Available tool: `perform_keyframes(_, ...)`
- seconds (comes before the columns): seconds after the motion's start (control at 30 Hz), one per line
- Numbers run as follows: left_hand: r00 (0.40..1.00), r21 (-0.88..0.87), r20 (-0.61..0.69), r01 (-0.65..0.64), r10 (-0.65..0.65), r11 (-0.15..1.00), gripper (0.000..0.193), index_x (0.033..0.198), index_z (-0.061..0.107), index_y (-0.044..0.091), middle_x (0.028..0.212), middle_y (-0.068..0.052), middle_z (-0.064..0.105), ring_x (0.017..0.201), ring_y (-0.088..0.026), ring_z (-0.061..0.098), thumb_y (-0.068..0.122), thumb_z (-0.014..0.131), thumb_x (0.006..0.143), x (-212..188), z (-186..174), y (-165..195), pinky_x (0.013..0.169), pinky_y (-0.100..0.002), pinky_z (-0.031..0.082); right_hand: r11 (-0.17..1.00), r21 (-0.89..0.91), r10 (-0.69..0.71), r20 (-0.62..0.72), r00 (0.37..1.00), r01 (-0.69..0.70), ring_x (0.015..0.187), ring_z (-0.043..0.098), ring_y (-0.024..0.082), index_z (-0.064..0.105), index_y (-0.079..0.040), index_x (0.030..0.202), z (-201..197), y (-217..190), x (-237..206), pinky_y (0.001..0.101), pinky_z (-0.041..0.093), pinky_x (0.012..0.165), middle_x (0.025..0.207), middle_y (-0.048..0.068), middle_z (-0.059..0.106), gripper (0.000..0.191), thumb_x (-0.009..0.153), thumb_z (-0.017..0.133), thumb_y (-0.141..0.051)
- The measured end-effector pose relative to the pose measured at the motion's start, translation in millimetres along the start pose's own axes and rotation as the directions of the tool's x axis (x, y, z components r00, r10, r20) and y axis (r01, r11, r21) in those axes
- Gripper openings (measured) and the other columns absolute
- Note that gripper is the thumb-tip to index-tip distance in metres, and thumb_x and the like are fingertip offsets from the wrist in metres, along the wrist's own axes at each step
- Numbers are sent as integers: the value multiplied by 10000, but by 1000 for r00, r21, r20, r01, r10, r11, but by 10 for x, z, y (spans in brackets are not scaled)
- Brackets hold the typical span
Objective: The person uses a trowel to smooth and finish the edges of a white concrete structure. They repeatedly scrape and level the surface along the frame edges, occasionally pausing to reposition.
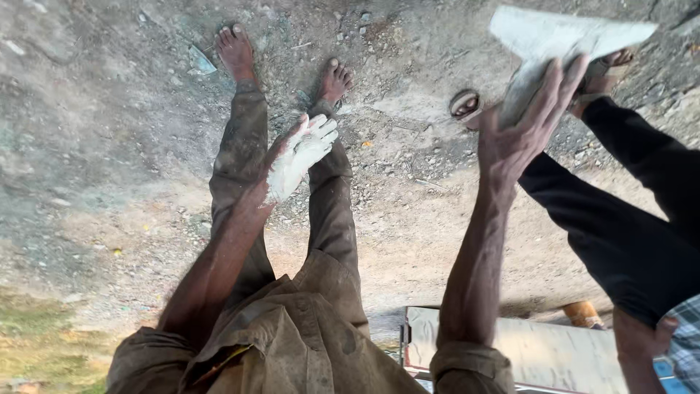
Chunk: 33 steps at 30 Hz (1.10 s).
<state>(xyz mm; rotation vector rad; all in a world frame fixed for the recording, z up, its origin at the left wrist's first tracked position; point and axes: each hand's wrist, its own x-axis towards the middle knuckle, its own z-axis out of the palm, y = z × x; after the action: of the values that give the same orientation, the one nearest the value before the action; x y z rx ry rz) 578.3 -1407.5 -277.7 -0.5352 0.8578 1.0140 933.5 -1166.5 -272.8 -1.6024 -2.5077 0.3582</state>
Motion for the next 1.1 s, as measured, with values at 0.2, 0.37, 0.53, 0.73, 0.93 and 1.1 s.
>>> perform_keyframes(0.2,999,21,10,37,-37,999,907,1627,344,-59,1666,-219,468,1546,-323,465,566,593,1018,124,104,-181,1284,-455,326,955,-292,-99,-152,983,51,1692,308,253,200,-209,1785,575,699,524,529,527,1278,1846,34,131,924,982,642,-89)
perform_keyframes(0.37,998,-25,53,35,-34,999,902,1637,341,-66,1676,-237,452,1546,-341,463,555,598,1035,207,335,-223,1295,-451,331,951,-309,-10,34,999,20,1665,375,270,253,-147,1741,574,536,70,482,545,1130,1842,121,148,857,980,640,-75)
perform_keyframes(0.53,989,-7,147,6,-5,1000,841,1646,312,-33,1699,-215,409,1556,-341,442,511,562,1056,438,610,-208,1300,-464,329,976,-193,97,-42,994,-103,1697,389,271,270,-157,1742,241,349,-11,379,638,1028,1878,84,187,865,949,561,31)
perform_keyframes(0.73,990,-38,138,10,-4,999,793,1638,319,-46,1689,-247,424,1562,-356,445,468,554,1082,495,629,-213,1313,-478,327,957,-287,63,72,995,-40,1633,418,191,267,-222,1770,79,336,471,510,565,1186,1825,31,150,986,885,672,-66)
perform_keyframes(0.93,996,-53,76,53,-48,997,828,1641,334,-29,1688,-230,433,1559,-351,448,507,575,1057,444,469,-249,1297,-473,332,958,-285,17,127,992,20,1631,434,267,282,-200,1754,20,139,270,448,594,1124,1797,68,156,973,880,695,-88)
perform_keyframes(1.1,995,-105,94,24,-14,994,834,1657,299,36,1684,-201,432,1548,-361,455,494,605,1031,462,495,-245,1275,-497,344,961,-275,41,42,998,-28,1589,472,190,288,-201,1722,-188,113,346,352,622,1086,1837,32,159,896,926,677,-68)
